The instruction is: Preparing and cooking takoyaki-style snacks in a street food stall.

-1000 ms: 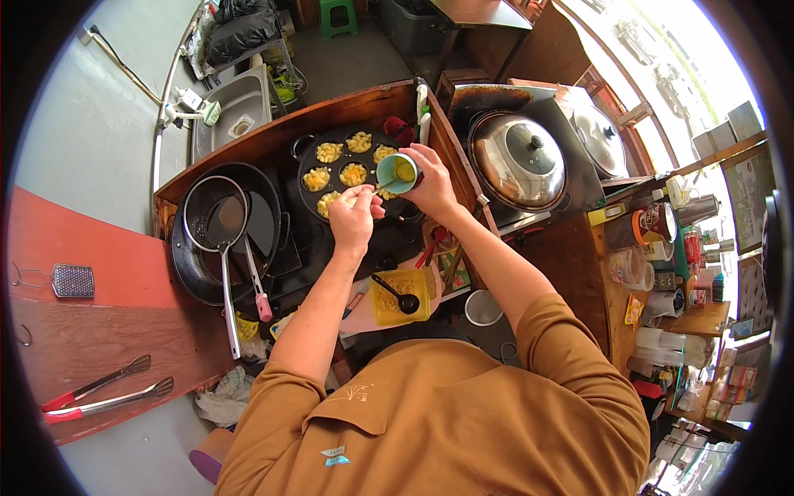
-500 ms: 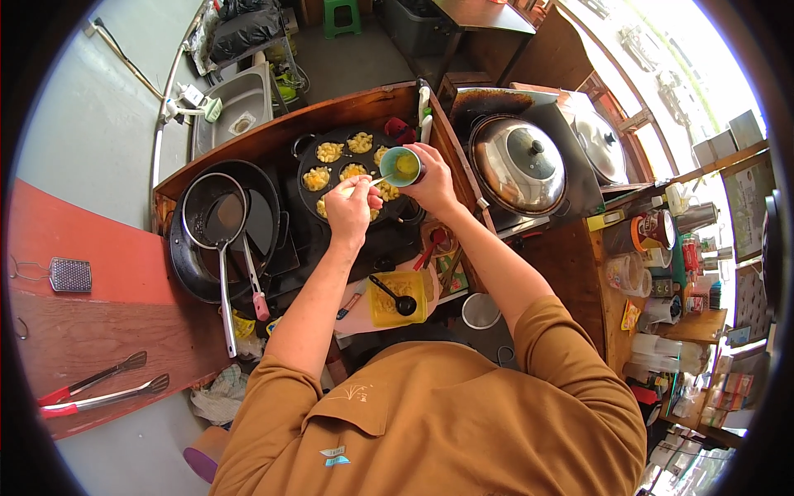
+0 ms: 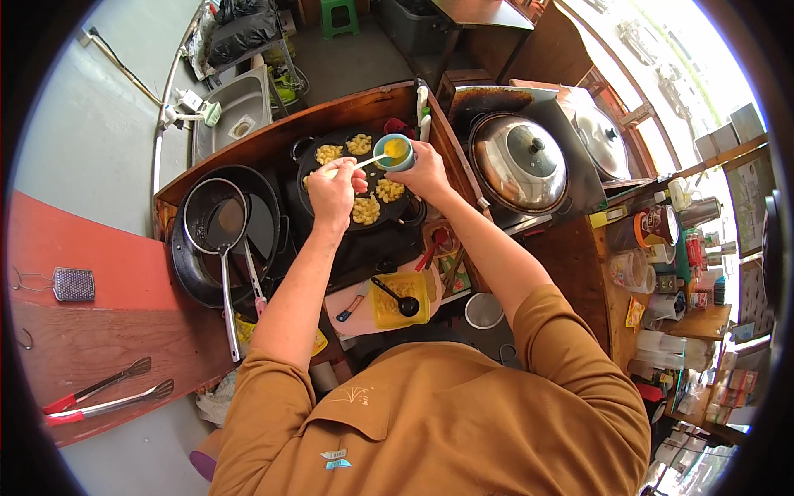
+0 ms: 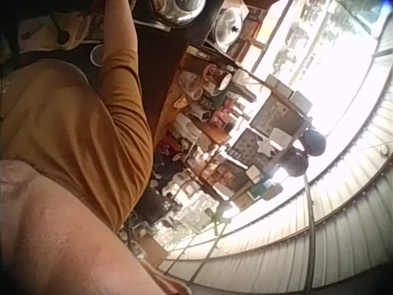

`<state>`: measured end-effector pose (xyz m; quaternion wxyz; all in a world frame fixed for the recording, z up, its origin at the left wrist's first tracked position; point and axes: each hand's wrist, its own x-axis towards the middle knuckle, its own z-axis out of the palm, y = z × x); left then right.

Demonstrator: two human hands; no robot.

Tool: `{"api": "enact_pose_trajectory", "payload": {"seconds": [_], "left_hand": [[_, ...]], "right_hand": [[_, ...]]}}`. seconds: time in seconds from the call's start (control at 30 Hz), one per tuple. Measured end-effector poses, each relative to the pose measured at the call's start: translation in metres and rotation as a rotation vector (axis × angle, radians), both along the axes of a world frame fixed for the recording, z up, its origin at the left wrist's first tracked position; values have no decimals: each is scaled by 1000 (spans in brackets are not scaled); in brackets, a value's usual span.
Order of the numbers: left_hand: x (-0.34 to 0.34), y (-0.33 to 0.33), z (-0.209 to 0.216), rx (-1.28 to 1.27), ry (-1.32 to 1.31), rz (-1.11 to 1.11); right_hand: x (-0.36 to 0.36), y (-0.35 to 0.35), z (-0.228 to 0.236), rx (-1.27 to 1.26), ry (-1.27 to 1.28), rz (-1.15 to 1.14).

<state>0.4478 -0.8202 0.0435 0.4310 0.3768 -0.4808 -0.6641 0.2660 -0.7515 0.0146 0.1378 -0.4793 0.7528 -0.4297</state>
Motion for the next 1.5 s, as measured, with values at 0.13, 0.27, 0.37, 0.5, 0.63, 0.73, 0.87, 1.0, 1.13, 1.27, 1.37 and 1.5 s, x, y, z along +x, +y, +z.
{"api": "enact_pose_trajectory", "payload": {"seconds": [0.13, 0.27, 0.37, 0.5, 0.63, 0.73, 0.87, 1.0, 1.13, 1.27, 1.37, 1.5], "left_hand": [[1, -14, 12, -28, -36, 11], [3, -36, 20, -85, -118, 46], [2, -54, 17, -167, -173, 100], [-2, -72, 9, -454, -413, 149], [-9, -83, -11, -626, -539, 162], [-12, -91, -26, -861, -663, 197], [-13, -86, -21, -1063, -722, 181], [-11, -82, -8, -1203, -711, 202], [-10, -77, 9, -1274, -669, 218], [-11, -66, 12, -1367, -663, 203], [-11, -70, -25, -1459, -839, 35], [-13, -68, -59, -1201, -951, 168]], "right_hand": [[2, -4, 4, 83, -36, -22], [0, -6, 3, 150, -29, -44], [1, -1, 5, 184, -22, -58], [-3, 9, 5, 189, -47, -51], [-8, 19, 3, 146, -53, -46], [-11, 25, 3, 112, -127, -35], [-14, 35, 6, 123, -79, -65], [-15, 41, 7, 125, -103, -60], [-16, 46, 3, 141, -127, -63], [-18, 50, -1, 130, -117, -66], [-12, 50, 3, 122, -138, -45], [-9, 48, 3, 111, -141, -36]]}}
